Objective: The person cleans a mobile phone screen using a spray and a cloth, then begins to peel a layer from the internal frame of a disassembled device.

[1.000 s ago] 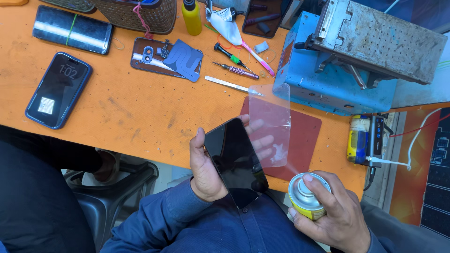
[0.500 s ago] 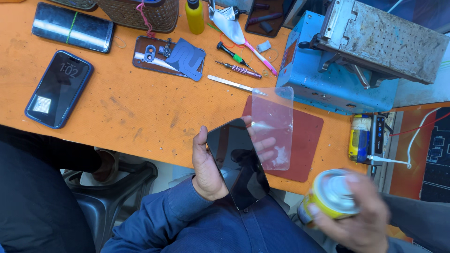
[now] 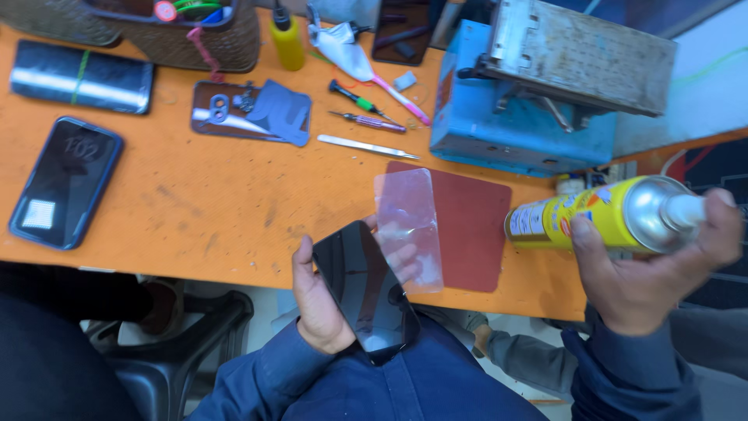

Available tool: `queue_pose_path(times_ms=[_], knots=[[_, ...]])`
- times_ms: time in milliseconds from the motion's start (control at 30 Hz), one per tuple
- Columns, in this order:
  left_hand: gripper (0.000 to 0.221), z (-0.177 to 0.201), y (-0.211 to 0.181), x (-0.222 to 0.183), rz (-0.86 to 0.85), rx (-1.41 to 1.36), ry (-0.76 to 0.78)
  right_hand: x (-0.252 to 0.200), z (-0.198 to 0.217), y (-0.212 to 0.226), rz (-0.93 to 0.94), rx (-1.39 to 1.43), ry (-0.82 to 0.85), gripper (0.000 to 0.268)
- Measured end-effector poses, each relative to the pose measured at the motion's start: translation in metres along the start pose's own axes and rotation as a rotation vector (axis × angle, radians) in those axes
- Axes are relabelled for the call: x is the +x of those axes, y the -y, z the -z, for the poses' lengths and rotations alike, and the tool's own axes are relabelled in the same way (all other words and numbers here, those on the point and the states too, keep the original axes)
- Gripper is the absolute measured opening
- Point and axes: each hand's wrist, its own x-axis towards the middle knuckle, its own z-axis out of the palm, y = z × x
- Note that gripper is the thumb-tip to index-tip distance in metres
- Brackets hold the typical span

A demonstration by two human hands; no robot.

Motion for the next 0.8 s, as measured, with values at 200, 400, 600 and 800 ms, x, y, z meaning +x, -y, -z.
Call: queue_pose_path(times_ms=[200,400,600,800], knots=[[0.096,-0.006,0.008,0.006,0.043,-0.005,-0.002,-0.009,-0.004,-0.017,-0.110,-0.082,-0.030,0.095],[0.095,-0.002,0.013,0.008,0.069,-0.031,0.032,-0.015,0.011,0.006,-0.123,-0.085,-0.105,0.080],[0.096,0.006,0.017,0.009,0.098,-0.034,0.070,-0.054,-0.006,0.089,-0.453,0.473,0.418,0.044],[0.092,0.012,0.019,0.003,0.073,-0.057,0.006,-0.039,-0.069,0.098,-0.924,0.976,0.579,0.038]])
